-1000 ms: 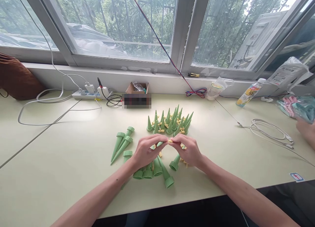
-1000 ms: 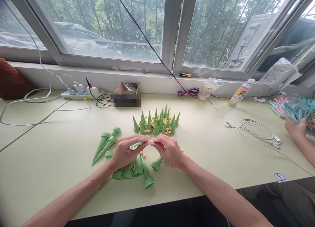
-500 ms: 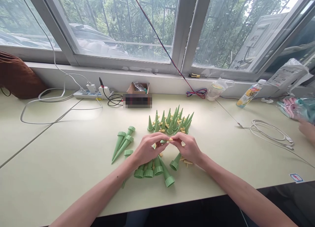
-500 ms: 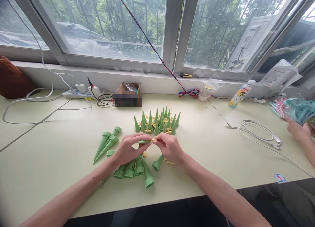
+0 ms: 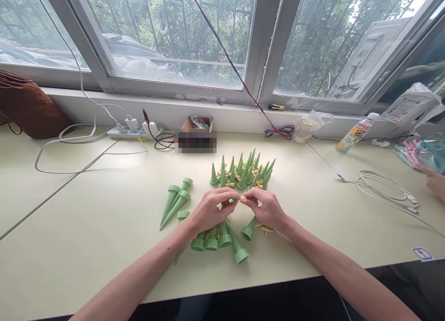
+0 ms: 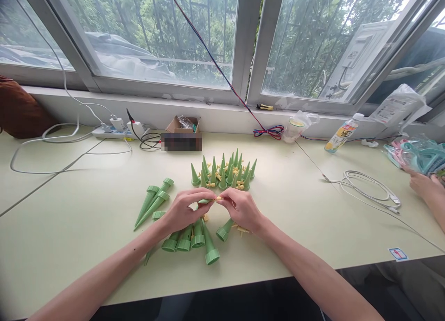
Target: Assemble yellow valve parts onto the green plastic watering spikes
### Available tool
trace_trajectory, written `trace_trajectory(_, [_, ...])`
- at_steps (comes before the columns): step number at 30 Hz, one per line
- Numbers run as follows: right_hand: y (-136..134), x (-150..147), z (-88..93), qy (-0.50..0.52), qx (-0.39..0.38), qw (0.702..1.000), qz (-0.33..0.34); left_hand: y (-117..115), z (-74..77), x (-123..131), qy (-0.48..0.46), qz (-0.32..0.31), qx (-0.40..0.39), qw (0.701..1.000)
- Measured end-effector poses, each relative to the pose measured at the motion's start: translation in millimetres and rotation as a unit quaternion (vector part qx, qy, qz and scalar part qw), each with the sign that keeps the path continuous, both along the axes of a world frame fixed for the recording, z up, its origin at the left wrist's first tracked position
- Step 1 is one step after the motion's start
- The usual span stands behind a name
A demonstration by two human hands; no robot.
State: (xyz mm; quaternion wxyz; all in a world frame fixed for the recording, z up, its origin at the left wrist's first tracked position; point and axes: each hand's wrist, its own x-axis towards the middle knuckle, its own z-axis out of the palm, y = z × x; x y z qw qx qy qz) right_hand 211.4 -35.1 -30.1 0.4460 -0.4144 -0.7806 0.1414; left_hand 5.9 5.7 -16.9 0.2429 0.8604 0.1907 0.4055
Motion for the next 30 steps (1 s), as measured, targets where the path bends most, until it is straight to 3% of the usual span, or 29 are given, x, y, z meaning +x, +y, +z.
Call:
trace_trajectory(8, [1.7,0.2,-0.5,0.0,-0.005,1.0,0.0,1.3,-6.1,-0.5,0.02,0.003,0.045,0.999])
trace_trajectory(12, [0.5,-0.8,3.0,0.033,-0.018,0.999,-0.029,4.5,1.8,-2.6,0.01,0.01,0.034,0.999])
trace_trajectory(15, [-0.8,-0.3,5.3,0.063,-0.01,0.996,-0.065,10.9,11.2,-8.0,-0.026,0.058,0.02,0.998])
trace_trajectory(21, [-0.9,0.7,3.3,0.071,-0.011,0.996,-0.06,20.9,17.2,-17.3,-0.027,0.138,-0.068,0.988])
trace_trajectory(30, [-0.6,-1.0,3.5,0.069,-0.007,0.996,-0.053,12.4,11.7,-9.5,0.02,0.092,-0.133,0.987])
